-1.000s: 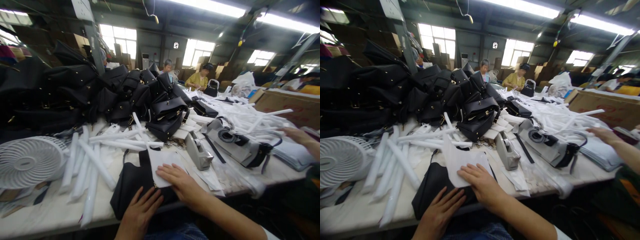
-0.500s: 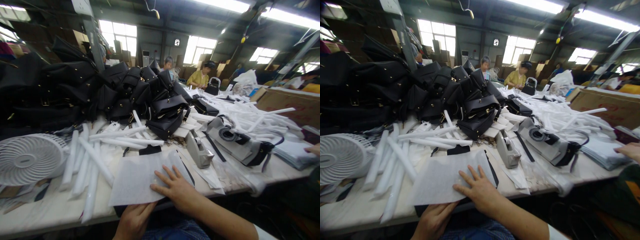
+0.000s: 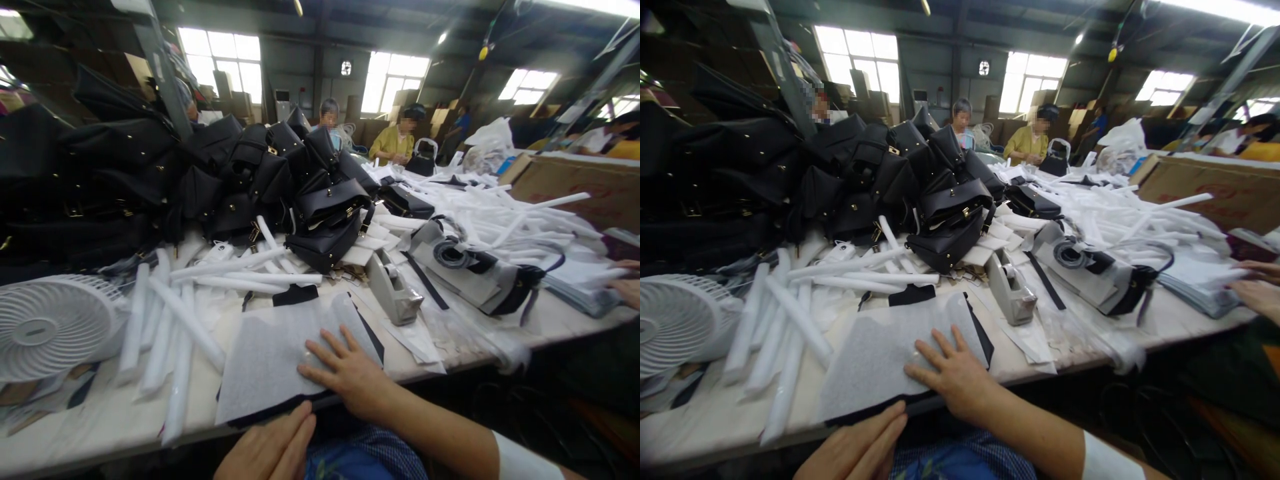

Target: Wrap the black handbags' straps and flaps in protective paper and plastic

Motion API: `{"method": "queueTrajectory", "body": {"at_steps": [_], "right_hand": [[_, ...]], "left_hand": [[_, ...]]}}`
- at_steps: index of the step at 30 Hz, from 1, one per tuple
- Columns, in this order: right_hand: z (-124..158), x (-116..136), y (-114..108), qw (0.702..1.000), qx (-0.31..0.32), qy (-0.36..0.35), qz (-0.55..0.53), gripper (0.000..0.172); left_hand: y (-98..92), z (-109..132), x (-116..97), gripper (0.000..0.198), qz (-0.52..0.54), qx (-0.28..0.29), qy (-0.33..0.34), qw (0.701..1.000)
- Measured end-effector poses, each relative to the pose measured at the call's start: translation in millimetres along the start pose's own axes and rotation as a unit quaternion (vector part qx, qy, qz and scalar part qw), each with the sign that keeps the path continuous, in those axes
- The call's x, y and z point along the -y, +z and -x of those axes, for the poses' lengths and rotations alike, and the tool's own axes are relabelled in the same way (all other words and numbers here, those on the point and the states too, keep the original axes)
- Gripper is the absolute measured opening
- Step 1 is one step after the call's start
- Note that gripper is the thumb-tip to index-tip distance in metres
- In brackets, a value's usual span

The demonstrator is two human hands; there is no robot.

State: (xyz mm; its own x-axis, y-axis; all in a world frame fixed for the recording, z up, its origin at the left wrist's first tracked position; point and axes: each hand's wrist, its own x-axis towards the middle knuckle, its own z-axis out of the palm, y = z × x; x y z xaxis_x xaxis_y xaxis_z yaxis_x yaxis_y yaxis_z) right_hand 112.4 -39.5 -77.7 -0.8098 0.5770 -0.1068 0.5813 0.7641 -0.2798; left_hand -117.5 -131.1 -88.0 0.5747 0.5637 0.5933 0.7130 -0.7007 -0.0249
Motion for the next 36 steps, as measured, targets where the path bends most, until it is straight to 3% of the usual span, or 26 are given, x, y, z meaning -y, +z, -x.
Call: {"method": "queueTrajectory", "body": {"at_steps": [2, 5, 10, 17, 21, 25, 27, 29, 32, 36], "right_hand": [[1, 1, 1, 1.000, -0.007, 0.002, 0.005, 0.061], [3, 2, 3, 1.000, -0.025, 0.007, 0.010, 0.064], [10, 1, 3, 0.999, -0.049, 0.013, 0.002, 0.068], [13, -9, 7, 0.996, -0.079, 0.034, -0.014, 0.071], [10, -13, 8, 0.992, -0.101, 0.055, -0.040, 0.064], [5, -15, -1, 0.974, -0.151, 0.106, -0.134, 0.060], [3, -16, -7, 0.957, -0.178, 0.118, -0.199, 0.056], [3, -17, -11, 0.934, -0.209, 0.137, -0.255, 0.049], [4, -20, -14, 0.899, -0.249, 0.186, -0.308, 0.046], [6, -23, -16, 0.882, -0.271, 0.202, -0.329, 0.043]], "left_hand": [[1.1, -21, 4, 0.040, -0.044, 0.025, -0.030, 0.998], [18.7, -37, 18, 0.047, -0.094, 0.115, -0.042, 0.988], [43.3, -22, 28, 0.054, -0.091, 0.147, -0.036, 0.984], [37.4, -18, 31, 0.060, -0.075, 0.166, -0.014, 0.983], [29.0, -21, 31, 0.059, -0.020, 0.109, -0.036, 0.993], [15.6, -35, 23, 0.033, 0.077, -0.050, -0.045, 0.995], [12.4, -45, 20, 0.022, 0.094, -0.070, -0.025, 0.993], [13.3, -53, 20, 0.014, 0.085, -0.037, -0.038, 0.995], [20.4, -60, 30, 0.021, 0.045, 0.029, -0.093, 0.994], [28.6, -69, 46, 0.027, 0.045, 0.101, -0.174, 0.979]]}}
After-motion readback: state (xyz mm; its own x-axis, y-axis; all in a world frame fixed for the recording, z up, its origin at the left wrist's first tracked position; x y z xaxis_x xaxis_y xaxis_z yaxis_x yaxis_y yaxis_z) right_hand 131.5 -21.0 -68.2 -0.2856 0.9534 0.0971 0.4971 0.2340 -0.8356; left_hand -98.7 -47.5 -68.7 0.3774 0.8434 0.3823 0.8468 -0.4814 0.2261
